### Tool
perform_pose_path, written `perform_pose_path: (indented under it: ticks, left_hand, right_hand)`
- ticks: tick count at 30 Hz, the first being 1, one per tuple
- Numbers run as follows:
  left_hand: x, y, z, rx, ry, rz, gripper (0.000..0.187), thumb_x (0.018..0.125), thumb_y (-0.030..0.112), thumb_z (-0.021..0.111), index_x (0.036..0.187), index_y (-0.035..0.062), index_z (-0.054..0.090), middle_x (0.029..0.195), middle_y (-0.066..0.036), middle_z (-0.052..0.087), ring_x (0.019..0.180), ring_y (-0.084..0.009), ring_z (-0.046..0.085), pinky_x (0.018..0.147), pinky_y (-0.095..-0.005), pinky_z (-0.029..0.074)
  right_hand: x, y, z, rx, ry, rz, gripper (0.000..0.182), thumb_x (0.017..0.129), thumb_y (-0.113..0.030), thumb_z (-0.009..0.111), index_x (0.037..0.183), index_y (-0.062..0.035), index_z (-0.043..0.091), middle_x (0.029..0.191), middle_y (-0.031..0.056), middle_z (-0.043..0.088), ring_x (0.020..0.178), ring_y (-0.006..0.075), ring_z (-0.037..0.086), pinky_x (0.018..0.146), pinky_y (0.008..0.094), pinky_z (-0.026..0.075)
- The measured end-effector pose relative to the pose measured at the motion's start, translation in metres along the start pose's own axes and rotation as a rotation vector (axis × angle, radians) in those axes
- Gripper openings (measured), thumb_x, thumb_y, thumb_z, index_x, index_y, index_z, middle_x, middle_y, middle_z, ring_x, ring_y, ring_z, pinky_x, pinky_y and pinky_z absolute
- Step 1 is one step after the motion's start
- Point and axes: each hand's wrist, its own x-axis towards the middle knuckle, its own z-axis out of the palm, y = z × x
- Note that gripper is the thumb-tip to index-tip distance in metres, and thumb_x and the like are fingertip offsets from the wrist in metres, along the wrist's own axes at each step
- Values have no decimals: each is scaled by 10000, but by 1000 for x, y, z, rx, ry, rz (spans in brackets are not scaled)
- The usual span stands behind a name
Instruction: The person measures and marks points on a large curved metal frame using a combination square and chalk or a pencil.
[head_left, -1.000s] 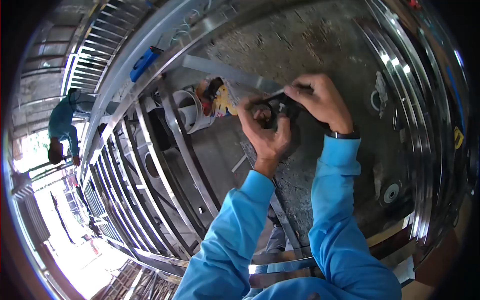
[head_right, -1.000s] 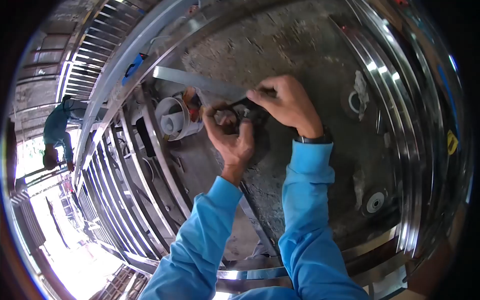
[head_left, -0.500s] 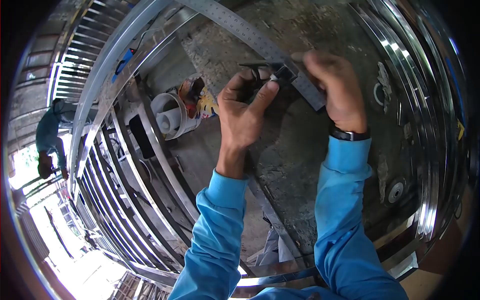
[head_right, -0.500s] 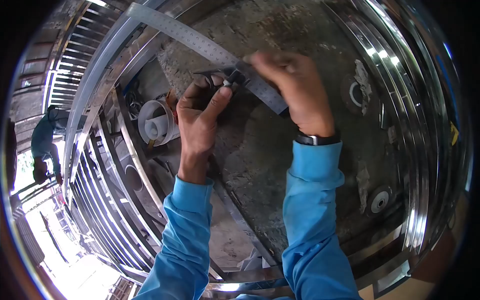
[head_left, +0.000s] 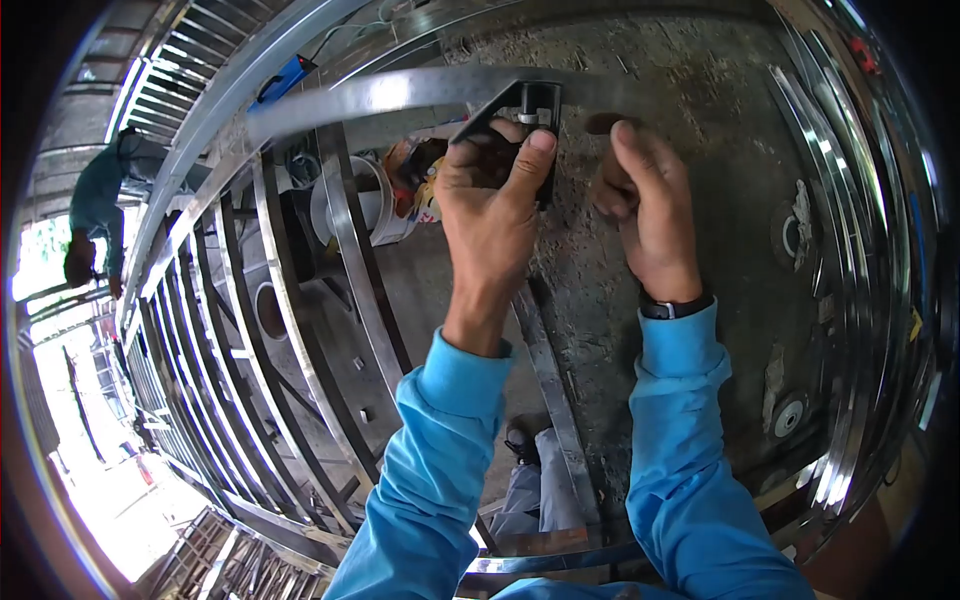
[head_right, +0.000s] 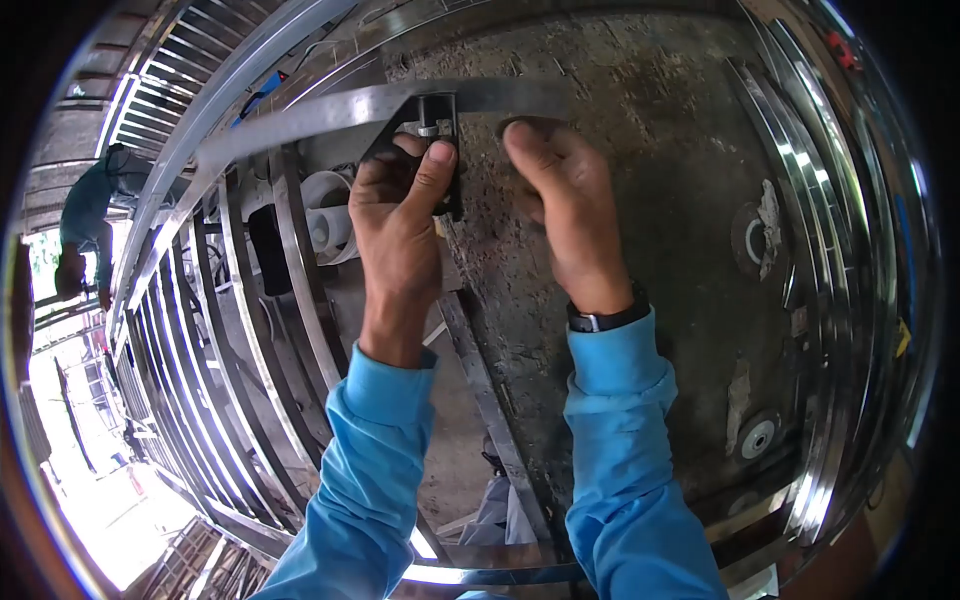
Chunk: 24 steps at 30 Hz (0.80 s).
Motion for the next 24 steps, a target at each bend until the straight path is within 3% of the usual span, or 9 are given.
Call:
perform_pose_path:
  ticks: [2,3,7,10,12,16,20,23,24]
  left_hand:
    - [5,1,-9,-4,-66,-17,186,848,106,740,906,30,581,849,-28,637,789,-79,590,710,-214,486]
    - [7,0,-12,9,-111,-42,179,855,97,727,927,31,578,868,-43,639,794,-91,606,716,-222,500]
    - [7,9,-14,-85,-226,-152,204,879,84,687,1019,37,546,966,-62,615,758,-160,640,663,-266,494]
    - [12,14,-23,-37,-332,-105,199,911,124,645,1040,26,529,986,-86,611,774,-200,663,635,-295,510]
    - [11,17,-20,-25,-297,-97,211,928,161,618,1057,21,529,992,-93,609,769,-206,665,632,-301,514]
    - [9,24,-15,18,-234,-138,283,964,244,536,1121,9,531,985,-100,618,757,-213,670,646,-306,516]
    - [12,24,-21,71,-305,-184,326,971,252,501,1150,-18,530,932,-125,649,749,-215,669,665,-307,515]
    - [13,23,-24,-49,-326,-298,195,958,180,524,1064,20,559,848,-122,683,713,-153,661,625,-256,506]
    - [14,22,-25,-50,-351,-317,283,957,211,503,1101,-28,555,856,-159,679,729,-188,665,650,-285,512]
  right_hand:
    - [4,-2,-9,2,-10,10,271,936,-343,589,888,-78,569,631,-63,308,525,57,333,533,243,282]
    - [3,-3,-12,53,30,10,236,930,-290,613,812,-113,511,628,-62,313,517,61,331,544,246,289]
    - [2,-4,-13,102,10,-51,165,925,-222,626,849,-103,541,623,-60,327,514,66,327,557,254,297]
    - [3,2,-18,153,-34,-44,112,927,-179,626,880,-101,561,621,-58,342,515,70,323,563,260,298]
    - [5,7,-21,247,-104,-86,150,893,-186,683,963,-70,620,662,-44,478,521,54,344,538,248,293]
    - [6,9,-23,231,-139,-93,177,891,-218,689,950,-65,623,664,-44,480,521,57,345,542,253,296]
    - [5,9,-21,230,-89,-91,189,896,-234,684,939,-61,624,636,-54,444,520,60,344,550,259,300]
    - [5,9,-21,234,-75,-91,200,896,-241,684,940,-55,623,618,-60,419,518,61,342,554,261,301]
    - [5,9,-22,240,-76,-93,207,895,-242,685,943,-51,622,611,-63,407,516,62,340,555,261,301]
